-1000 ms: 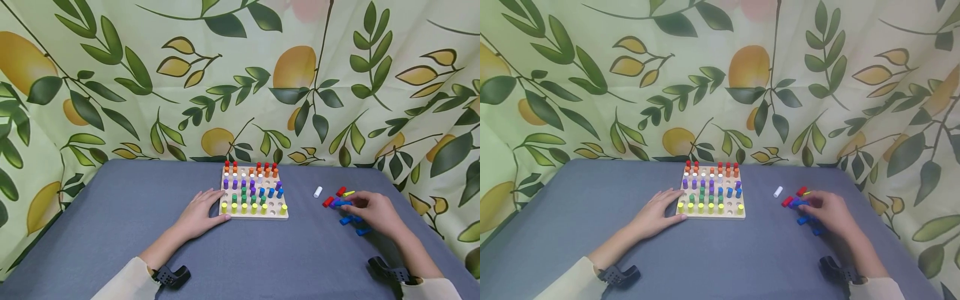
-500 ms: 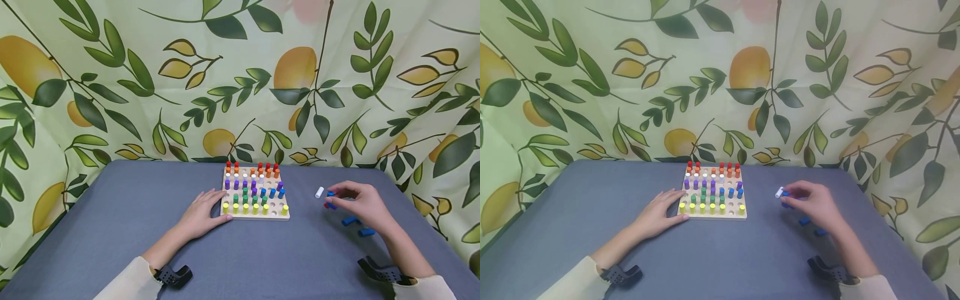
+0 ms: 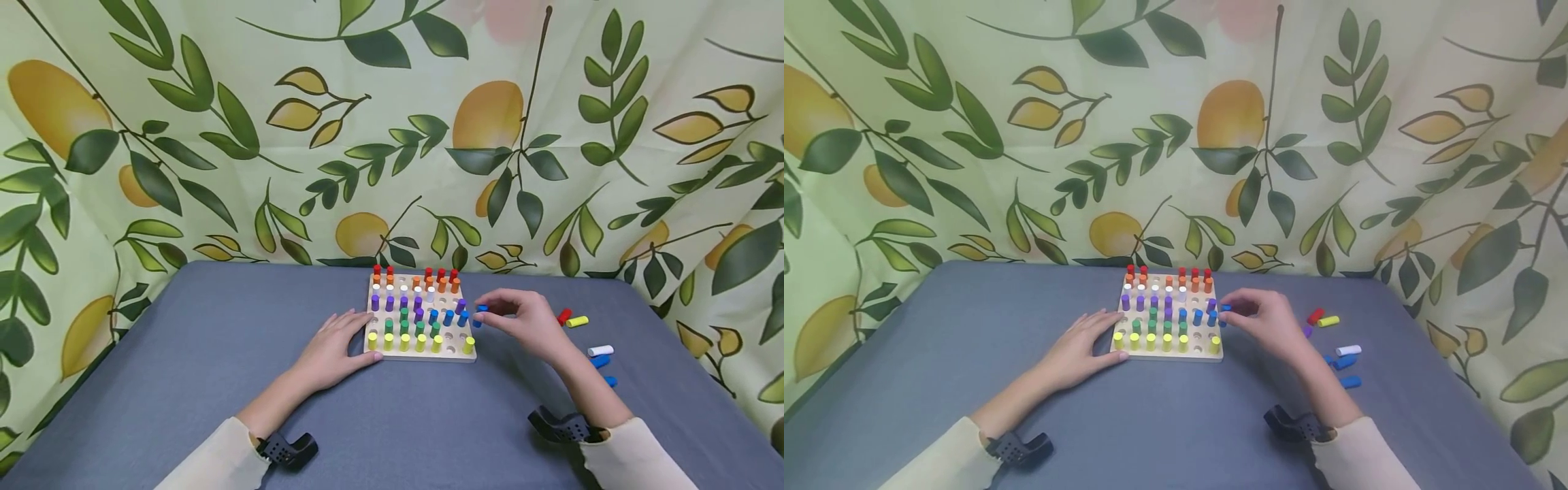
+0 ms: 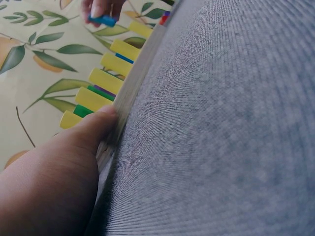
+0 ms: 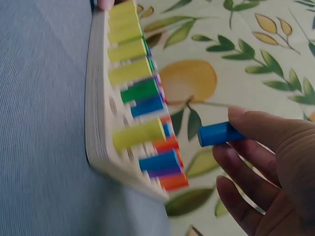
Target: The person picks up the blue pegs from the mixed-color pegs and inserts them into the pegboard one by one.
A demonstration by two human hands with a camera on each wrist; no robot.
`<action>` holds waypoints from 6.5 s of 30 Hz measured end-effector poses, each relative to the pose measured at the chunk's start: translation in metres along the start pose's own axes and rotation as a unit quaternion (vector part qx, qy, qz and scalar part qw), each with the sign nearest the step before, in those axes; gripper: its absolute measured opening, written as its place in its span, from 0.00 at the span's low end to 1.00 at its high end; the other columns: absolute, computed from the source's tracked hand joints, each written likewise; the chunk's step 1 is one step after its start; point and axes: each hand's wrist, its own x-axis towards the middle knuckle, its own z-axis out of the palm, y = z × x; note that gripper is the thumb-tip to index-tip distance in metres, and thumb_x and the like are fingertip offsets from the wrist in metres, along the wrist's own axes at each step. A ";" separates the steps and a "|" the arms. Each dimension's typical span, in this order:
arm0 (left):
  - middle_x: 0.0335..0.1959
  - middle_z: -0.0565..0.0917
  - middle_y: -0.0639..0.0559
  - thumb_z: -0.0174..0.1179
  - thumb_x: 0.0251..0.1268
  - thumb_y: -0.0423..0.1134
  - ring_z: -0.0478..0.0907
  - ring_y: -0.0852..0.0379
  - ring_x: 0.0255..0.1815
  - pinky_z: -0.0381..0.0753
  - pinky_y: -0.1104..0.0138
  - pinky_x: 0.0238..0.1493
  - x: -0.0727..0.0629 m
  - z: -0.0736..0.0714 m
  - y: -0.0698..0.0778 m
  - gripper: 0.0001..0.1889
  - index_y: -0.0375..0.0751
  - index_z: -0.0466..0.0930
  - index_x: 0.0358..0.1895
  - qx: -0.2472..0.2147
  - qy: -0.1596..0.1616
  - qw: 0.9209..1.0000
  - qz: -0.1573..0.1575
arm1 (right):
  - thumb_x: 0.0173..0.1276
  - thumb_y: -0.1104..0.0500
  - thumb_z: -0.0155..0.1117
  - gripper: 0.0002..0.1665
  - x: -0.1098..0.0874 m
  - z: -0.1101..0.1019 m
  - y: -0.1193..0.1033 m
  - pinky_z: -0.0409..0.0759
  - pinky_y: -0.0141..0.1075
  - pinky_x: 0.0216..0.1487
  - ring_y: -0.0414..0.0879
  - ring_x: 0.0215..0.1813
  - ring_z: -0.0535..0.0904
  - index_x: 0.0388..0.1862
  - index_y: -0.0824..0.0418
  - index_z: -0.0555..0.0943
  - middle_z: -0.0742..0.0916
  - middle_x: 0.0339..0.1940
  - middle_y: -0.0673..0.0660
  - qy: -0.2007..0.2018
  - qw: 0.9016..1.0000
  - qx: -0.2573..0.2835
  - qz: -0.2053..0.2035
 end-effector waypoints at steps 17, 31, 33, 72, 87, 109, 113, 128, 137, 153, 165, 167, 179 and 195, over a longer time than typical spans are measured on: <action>0.76 0.71 0.48 0.62 0.63 0.67 0.60 0.43 0.81 0.50 0.44 0.84 0.001 0.001 0.001 0.42 0.50 0.67 0.76 -0.001 -0.003 1.000 -0.002 | 0.63 0.58 0.76 0.13 0.036 0.069 -0.034 0.77 0.28 0.28 0.40 0.28 0.81 0.46 0.58 0.89 0.92 0.40 0.55 0.054 0.998 0.001 -0.038; 0.76 0.71 0.47 0.62 0.63 0.67 0.59 0.43 0.81 0.51 0.44 0.83 0.001 0.000 0.001 0.41 0.50 0.68 0.75 -0.006 -0.005 1.000 -0.009 | 0.63 0.63 0.75 0.11 0.043 0.087 -0.037 0.89 0.37 0.36 0.43 0.34 0.89 0.44 0.59 0.89 0.92 0.41 0.56 0.074 0.995 -0.013 -0.070; 0.76 0.71 0.48 0.62 0.63 0.67 0.59 0.44 0.82 0.51 0.44 0.84 0.001 0.000 0.000 0.41 0.50 0.68 0.76 -0.006 -0.006 1.000 -0.012 | 0.63 0.63 0.75 0.11 0.044 0.089 -0.037 0.89 0.38 0.38 0.43 0.35 0.89 0.45 0.59 0.89 0.92 0.42 0.57 0.068 0.995 -0.012 -0.071; 0.76 0.71 0.47 0.62 0.63 0.67 0.59 0.44 0.82 0.50 0.45 0.84 0.001 0.001 -0.001 0.42 0.51 0.67 0.76 -0.003 -0.004 1.000 -0.011 | 0.66 0.62 0.71 0.14 0.046 0.062 -0.042 0.90 0.45 0.45 0.48 0.42 0.89 0.50 0.61 0.88 0.92 0.44 0.57 0.014 0.995 -0.041 -0.087; 0.76 0.71 0.48 0.63 0.63 0.65 0.59 0.44 0.82 0.50 0.44 0.84 0.002 -0.001 0.001 0.41 0.51 0.67 0.76 -0.005 -0.009 1.000 -0.013 | 0.67 0.61 0.71 0.14 0.047 0.067 -0.042 0.80 0.32 0.36 0.38 0.36 0.81 0.51 0.55 0.89 0.92 0.41 0.50 -0.063 0.981 -0.137 -0.122; 0.76 0.71 0.48 0.62 0.63 0.66 0.58 0.44 0.82 0.50 0.45 0.84 0.000 0.000 0.001 0.41 0.51 0.67 0.76 -0.003 -0.007 1.000 -0.013 | 0.65 0.62 0.73 0.11 0.042 0.076 -0.047 0.83 0.38 0.40 0.45 0.41 0.81 0.46 0.55 0.91 0.93 0.42 0.50 -0.046 0.961 -0.225 -0.156; 0.76 0.71 0.48 0.62 0.63 0.66 0.58 0.44 0.82 0.49 0.45 0.84 0.001 0.000 0.001 0.41 0.51 0.67 0.76 -0.002 -0.007 1.000 -0.012 | 0.63 0.62 0.74 0.10 0.042 0.078 -0.048 0.83 0.37 0.36 0.44 0.39 0.81 0.44 0.55 0.92 0.93 0.40 0.50 -0.032 0.959 -0.233 -0.157; 0.76 0.71 0.47 0.63 0.63 0.66 0.59 0.44 0.82 0.50 0.45 0.84 0.003 -0.001 0.003 0.41 0.51 0.67 0.76 -0.001 -0.004 1.000 -0.010 | 0.65 0.60 0.73 0.09 0.043 0.081 -0.051 0.64 0.31 0.24 0.42 0.29 0.67 0.43 0.54 0.92 0.93 0.36 0.51 -0.030 0.965 -0.235 -0.108; 0.75 0.71 0.47 0.63 0.63 0.66 0.59 0.43 0.82 0.51 0.44 0.84 0.002 -0.001 0.003 0.41 0.50 0.68 0.75 0.000 -0.005 1.000 -0.010 | 0.66 0.61 0.72 0.10 0.043 0.081 -0.049 0.69 0.32 0.28 0.43 0.33 0.73 0.45 0.54 0.92 0.93 0.39 0.51 -0.043 0.962 -0.240 -0.124; 0.75 0.71 0.47 0.63 0.63 0.66 0.59 0.43 0.82 0.50 0.45 0.84 0.002 0.002 0.000 0.41 0.49 0.68 0.76 0.000 -0.004 1.000 -0.011 | 0.63 0.61 0.75 0.12 0.034 0.044 -0.042 0.82 0.35 0.37 0.44 0.39 0.82 0.46 0.58 0.90 0.92 0.39 0.52 0.023 0.979 -0.143 -0.141; 0.76 0.71 0.48 0.62 0.63 0.67 0.59 0.44 0.82 0.50 0.46 0.84 0.003 0.005 0.001 0.42 0.51 0.66 0.76 -0.002 -0.015 1.000 -0.011 | 0.62 0.65 0.74 0.08 0.001 0.002 0.021 0.87 0.38 0.36 0.44 0.36 0.84 0.41 0.61 0.90 0.92 0.37 0.56 0.053 0.986 -0.138 -0.081; 0.76 0.71 0.48 0.63 0.63 0.66 0.58 0.44 0.82 0.50 0.46 0.84 0.004 0.005 0.002 0.42 0.51 0.66 0.76 -0.004 -0.015 1.000 -0.012 | 0.63 0.65 0.73 0.07 -0.007 -0.005 0.031 0.84 0.33 0.33 0.40 0.33 0.82 0.41 0.61 0.90 0.92 0.36 0.55 0.062 0.986 -0.138 -0.070; 0.77 0.70 0.49 0.62 0.63 0.67 0.58 0.44 0.82 0.49 0.46 0.84 0.001 0.002 0.001 0.42 0.51 0.66 0.76 -0.004 -0.011 1.000 -0.013 | 0.57 0.67 0.77 0.09 -0.039 -0.013 0.071 0.72 0.21 0.27 0.26 0.27 0.73 0.38 0.60 0.90 0.91 0.29 0.52 0.128 0.978 -0.143 -0.082; 0.76 0.71 0.47 0.62 0.63 0.66 0.59 0.43 0.82 0.51 0.44 0.84 -0.001 -0.002 0.001 0.42 0.50 0.67 0.76 0.000 -0.007 1.000 -0.004 | 0.55 0.68 0.78 0.11 -0.050 -0.002 0.097 0.71 0.18 0.34 0.31 0.30 0.79 0.38 0.58 0.90 0.91 0.29 0.51 0.180 0.966 -0.167 -0.080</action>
